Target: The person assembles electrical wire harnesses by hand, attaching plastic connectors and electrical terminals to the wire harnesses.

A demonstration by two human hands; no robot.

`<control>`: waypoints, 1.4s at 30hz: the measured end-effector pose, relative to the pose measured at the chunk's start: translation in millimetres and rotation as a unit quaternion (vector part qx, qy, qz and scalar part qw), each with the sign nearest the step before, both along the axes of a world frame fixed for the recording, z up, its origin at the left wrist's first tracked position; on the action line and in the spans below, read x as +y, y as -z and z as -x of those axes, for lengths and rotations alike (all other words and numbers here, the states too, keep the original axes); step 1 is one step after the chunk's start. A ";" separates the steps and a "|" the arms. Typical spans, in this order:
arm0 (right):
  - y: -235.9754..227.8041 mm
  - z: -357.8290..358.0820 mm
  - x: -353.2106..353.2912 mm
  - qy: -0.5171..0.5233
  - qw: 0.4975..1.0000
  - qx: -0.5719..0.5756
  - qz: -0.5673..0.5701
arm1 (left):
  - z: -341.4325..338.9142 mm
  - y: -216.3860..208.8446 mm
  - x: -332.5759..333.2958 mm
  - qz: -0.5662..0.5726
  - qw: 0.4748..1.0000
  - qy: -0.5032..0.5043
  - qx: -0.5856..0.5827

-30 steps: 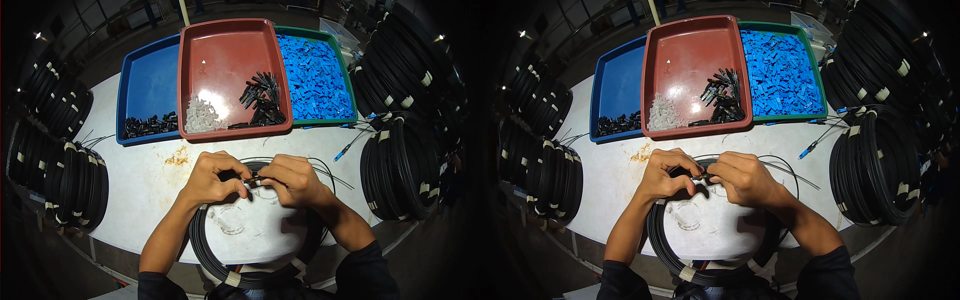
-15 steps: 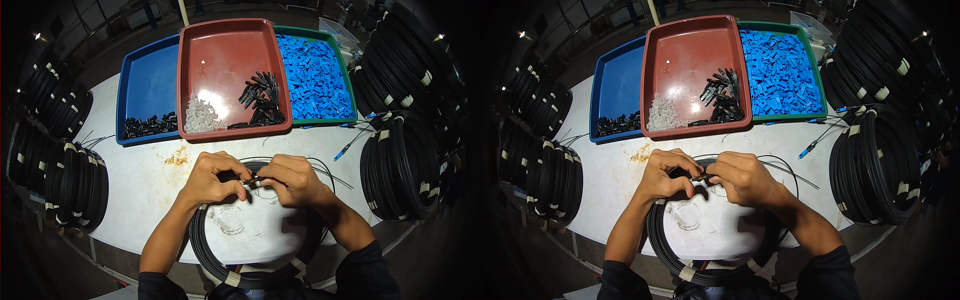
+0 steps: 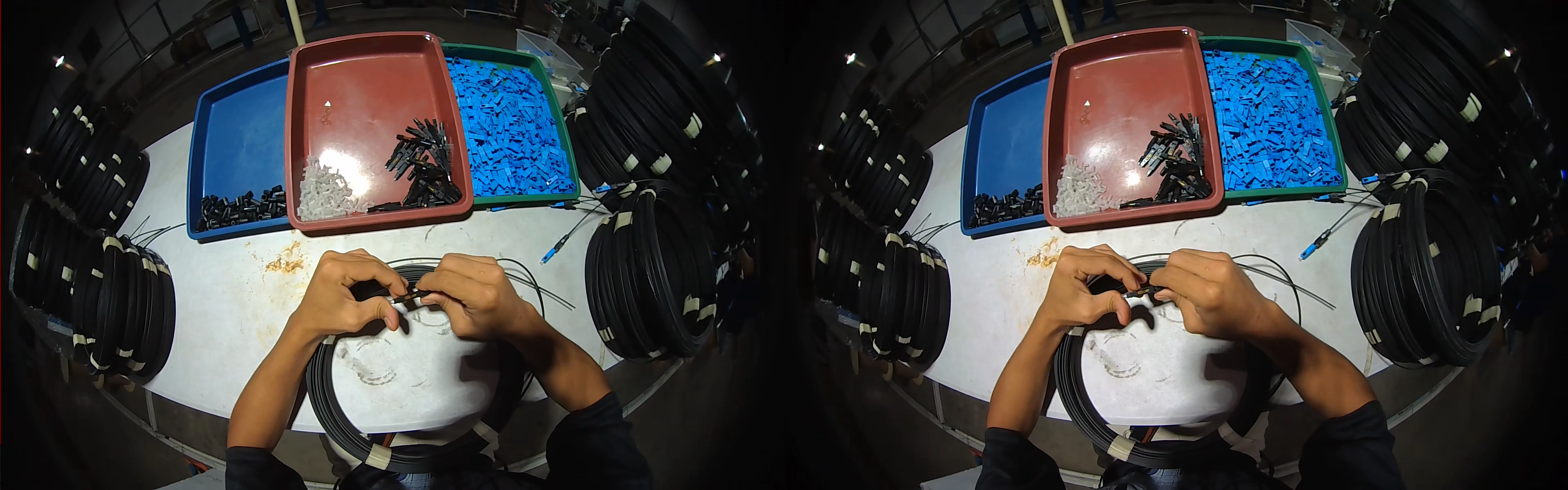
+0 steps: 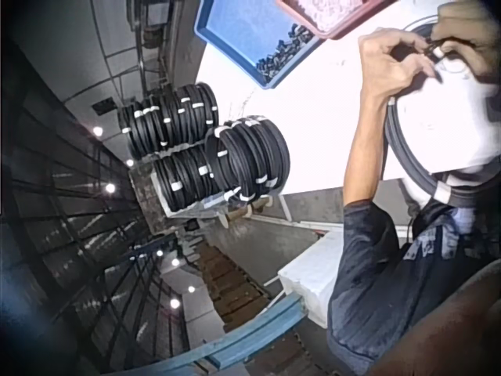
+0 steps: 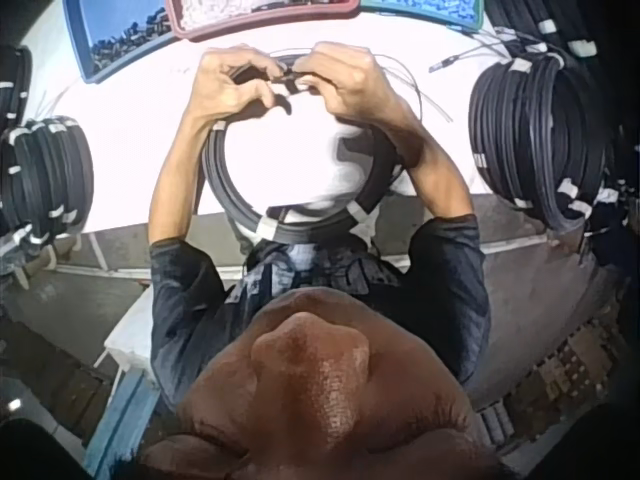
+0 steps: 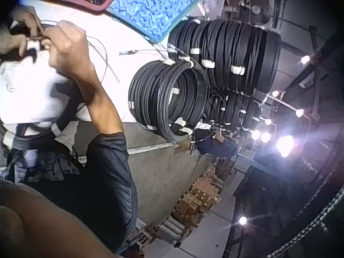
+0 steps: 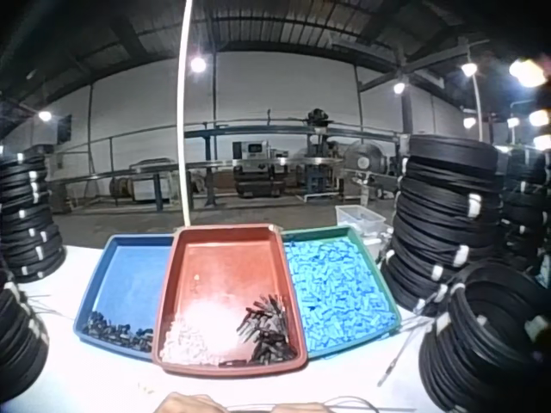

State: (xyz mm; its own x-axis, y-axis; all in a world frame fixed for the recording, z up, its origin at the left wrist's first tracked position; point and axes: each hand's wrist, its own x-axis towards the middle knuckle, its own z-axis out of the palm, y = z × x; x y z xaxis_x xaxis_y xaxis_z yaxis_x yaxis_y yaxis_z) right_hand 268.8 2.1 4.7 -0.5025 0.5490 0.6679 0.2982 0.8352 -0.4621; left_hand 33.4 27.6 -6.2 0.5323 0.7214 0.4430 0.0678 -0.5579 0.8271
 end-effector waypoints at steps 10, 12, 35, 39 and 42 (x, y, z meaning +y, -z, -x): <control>3.0 -0.2 1.4 0.001 1.000 -0.013 -0.009 | 1.7 1.1 -2.5 0.027 0.999 -0.030 0.018; 1.3 0.2 -0.2 0.005 1.000 -0.015 -0.001 | 2.8 3.0 -1.9 0.033 0.999 -0.032 0.015; 12.4 -1.7 3.2 -0.022 0.996 -0.005 0.088 | -10.9 -57.8 51.2 -0.113 0.980 -0.112 0.122; 18.8 -3.3 4.1 -0.012 0.996 -0.034 0.085 | -63.5 -97.3 86.8 -0.183 0.969 -0.053 0.156; 23.9 -1.0 3.9 -0.016 0.995 -0.016 0.093 | -101.3 -102.6 118.3 -0.293 0.924 0.032 0.245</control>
